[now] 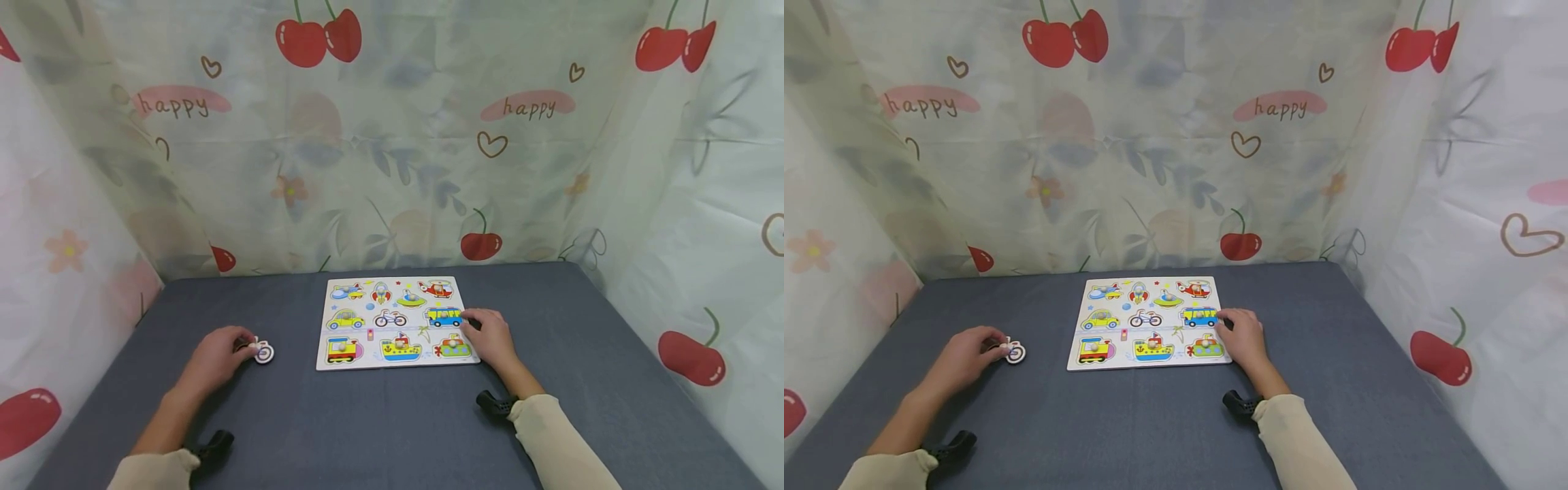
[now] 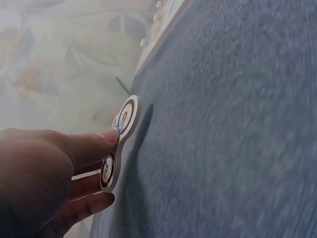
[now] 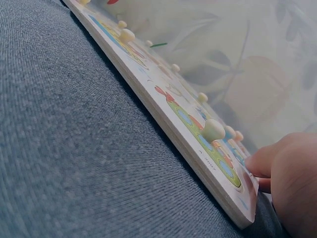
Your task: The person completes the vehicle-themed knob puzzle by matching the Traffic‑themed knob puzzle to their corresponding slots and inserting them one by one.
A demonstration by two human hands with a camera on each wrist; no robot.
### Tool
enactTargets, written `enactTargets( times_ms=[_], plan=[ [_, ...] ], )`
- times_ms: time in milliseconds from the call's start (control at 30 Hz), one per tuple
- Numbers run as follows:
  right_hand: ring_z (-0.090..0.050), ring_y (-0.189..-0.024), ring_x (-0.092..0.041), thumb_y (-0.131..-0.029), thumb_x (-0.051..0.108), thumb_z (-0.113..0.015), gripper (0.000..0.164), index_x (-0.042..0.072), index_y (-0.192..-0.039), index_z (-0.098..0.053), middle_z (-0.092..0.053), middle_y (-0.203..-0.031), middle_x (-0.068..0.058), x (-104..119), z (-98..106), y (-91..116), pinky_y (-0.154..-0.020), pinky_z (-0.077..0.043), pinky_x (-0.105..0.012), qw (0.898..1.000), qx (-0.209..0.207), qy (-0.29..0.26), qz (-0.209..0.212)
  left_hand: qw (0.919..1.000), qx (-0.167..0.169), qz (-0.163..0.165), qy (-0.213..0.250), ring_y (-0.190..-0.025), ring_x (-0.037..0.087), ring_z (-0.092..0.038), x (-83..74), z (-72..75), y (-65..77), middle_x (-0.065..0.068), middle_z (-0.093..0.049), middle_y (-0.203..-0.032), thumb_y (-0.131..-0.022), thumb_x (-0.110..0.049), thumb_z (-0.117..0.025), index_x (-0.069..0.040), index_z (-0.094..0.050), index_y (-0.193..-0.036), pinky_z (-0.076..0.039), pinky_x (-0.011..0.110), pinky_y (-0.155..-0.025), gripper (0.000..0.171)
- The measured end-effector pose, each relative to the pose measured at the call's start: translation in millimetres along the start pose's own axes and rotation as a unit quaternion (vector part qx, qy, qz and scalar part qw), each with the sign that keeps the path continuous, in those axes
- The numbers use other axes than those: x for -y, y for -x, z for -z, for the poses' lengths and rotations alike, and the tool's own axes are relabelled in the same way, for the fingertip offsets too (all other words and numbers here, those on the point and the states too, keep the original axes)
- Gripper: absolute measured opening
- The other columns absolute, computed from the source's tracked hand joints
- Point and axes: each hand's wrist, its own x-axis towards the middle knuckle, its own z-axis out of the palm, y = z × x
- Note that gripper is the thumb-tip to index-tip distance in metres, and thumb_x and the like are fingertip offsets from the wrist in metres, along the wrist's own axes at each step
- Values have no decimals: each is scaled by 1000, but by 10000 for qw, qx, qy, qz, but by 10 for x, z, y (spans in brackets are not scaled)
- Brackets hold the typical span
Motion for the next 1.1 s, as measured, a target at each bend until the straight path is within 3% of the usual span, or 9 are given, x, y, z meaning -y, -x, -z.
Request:
enactTargets(
  times_ms=[300, 767, 1100],
  plan=[
    [-44, -126, -34, -92, 17, -66, 30, 6, -120, -69, -63, -125, -16, -9, -3, -4, -103, -30, -55, 10000, 15, 34, -17, 9996, 270, 87, 59, -82, 24, -58, -204, -85, -95, 5, -64, -90, -87, -18, -74, -6, -68, -95, -46, 48, -76, 16],
    [-43, -127, -34, -93, 17, -65, 30, 6, -121, -68, -61, -127, -16, 0, -13, 5, -104, -29, -55, 9999, 15, 62, -79, 9989, 320, -108, 324, -81, 20, -55, -584, -196, -191, 3, -62, -91, -88, -18, -74, -9, -67, -99, -46, 42, -74, 15],
    [-42, -128, -34, -93, 18, -65, 30, 6, -121, -68, -61, -127, -16, 16, -5, 8, -104, -29, -55, 9999, 29, 49, -114, 9983, 318, -171, 448, -81, 18, -55, -736, -237, -253, 0, -62, -91, -86, -20, -76, -11, -68, -100, -48, 39, -74, 18]
  ],
)
